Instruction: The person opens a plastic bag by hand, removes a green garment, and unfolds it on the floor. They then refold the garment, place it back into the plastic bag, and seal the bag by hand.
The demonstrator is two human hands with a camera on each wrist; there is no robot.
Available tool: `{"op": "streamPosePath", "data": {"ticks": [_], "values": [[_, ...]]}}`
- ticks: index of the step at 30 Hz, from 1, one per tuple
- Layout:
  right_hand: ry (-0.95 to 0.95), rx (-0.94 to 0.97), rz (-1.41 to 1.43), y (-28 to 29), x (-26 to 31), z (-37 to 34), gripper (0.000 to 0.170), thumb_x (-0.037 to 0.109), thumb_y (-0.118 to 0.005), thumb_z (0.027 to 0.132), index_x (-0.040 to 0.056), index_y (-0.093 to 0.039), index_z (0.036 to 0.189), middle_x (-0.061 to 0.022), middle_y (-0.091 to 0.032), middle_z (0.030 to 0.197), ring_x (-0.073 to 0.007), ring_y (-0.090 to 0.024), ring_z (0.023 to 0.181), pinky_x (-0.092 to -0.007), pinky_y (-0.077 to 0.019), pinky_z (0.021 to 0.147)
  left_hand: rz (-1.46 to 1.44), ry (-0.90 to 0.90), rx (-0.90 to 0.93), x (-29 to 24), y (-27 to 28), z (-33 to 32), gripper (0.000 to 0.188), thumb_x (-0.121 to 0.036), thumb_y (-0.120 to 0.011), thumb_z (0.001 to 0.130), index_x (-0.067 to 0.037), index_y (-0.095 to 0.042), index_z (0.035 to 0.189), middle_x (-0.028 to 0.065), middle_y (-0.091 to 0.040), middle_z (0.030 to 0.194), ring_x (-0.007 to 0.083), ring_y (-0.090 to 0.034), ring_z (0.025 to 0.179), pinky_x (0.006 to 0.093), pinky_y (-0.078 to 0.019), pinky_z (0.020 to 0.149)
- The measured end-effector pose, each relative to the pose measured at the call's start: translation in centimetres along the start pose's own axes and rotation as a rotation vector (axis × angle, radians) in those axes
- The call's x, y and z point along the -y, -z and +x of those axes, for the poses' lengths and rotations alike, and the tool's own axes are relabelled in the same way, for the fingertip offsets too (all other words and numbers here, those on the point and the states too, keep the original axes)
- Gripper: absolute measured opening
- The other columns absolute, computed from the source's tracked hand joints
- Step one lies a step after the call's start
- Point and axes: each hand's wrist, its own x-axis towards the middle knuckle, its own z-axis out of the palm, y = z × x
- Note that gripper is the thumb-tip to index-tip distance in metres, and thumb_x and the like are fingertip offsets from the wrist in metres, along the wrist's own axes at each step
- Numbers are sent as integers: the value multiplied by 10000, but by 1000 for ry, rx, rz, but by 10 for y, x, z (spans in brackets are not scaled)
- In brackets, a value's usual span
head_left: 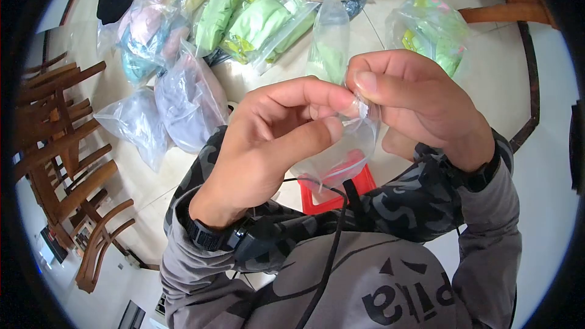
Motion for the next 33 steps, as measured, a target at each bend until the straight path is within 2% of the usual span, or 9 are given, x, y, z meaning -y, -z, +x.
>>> {"op": "streamPosePath", "data": {"ticks": [2, 5, 8, 14, 17, 23, 26, 29, 33], "values": [[7, -23, -23, -2, -1, 0, 327, 344, -600, 1009, 24, -649, 962, 22, -544, 844, -91, -470, 832, -260, -386, 790, 62, -33, -5, 3, 1, -1, 225, 44, -594, 941, 31, -672, 1152, 49, -698, 1092, 86, -629, 949, 234, -494, 853], [-7, -28, -99, -5, 1, -4, 259, 282, -555, 1041, 40, -585, 952, 17, -573, 904, -63, -501, 855, -258, -405, 801, 58, 25, 39, -1, 5, -2, 224, 37, -599, 951, 27, -672, 1162, 47, -698, 1091, 87, -622, 971, 239, -484, 883], [11, -17, -135, -6, 1, -4, 255, 281, -551, 1039, 42, -590, 960, 16, -574, 903, -67, -489, 855, -272, -398, 801, 53, 50, 16, -2, 3, -4, 221, 39, -589, 937, 22, -673, 1140, 38, -696, 1061, 85, -614, 975, 240, -471, 888], [24, -122, -28, -13, -9, -2, 267, 290, -569, 1024, 27, -611, 1002, -3, -609, 934, -86, -529, 912, -281, -415, 850, 72, -23, -66, 3, 1, -2, 200, 14, -592, 889, 25, -661, 1077, 41, -692, 1006, 99, -620, 948, 240, -460, 873], [3, -56, -97, -14, -5, -9, 264, 284, -592, 1011, 22, -622, 1003, -11, -624, 944, -91, -549, 931, -278, -425, 864, -94, 44, 12, -1, 3, -5, 182, -17, -624, 907, 31, -673, 1077, 54, -700, 996, 105, -624, 942, 240, -463, 869], [-42, -63, -165, -12, -4, -15, 263, 276, -614, 1001, 14, -625, 981, -14, -626, 921, -84, -539, 873, -255, -421, 803, -22, 108, 15, 0, 2, -10, 188, -84, -692, 937, 38, -699, 1080, 76, -725, 1022, 111, -646, 950, 247, -485, 865], [-52, -22, -129, -11, -4, -16, 265, 277, -602, 1011, 14, -622, 984, -6, -621, 911, -71, -531, 851, -241, -416, 787, -27, 147, 1, -2, -2, -11, 179, -83, -711, 917, 11, -677, 1065, 48, -695, 992, 133, -626, 921, 284, -457, 879], [-52, -12, -233, -8, -4, -18, 266, 276, -587, 1021, 15, -623, 986, 3, -615, 904, -61, -522, 834, -227, -409, 772, 4, 161, 10, -2, -3, -11, 192, -93, -715, 918, 14, -676, 1073, 52, -697, 1009, 134, -625, 945, 281, -450, 896], [-57, -38, -232, -11, 0, -21, 257, 263, -583, 1021, 15, -628, 971, 12, -610, 890, -50, -514, 824, -221, -404, 757, 158, 183, -37, -4, -1, -10, 215, -70, -721, 902, 24, -673, 1090, 59, -708, 986, 134, -660, 867, 277, -536, 771]]}}
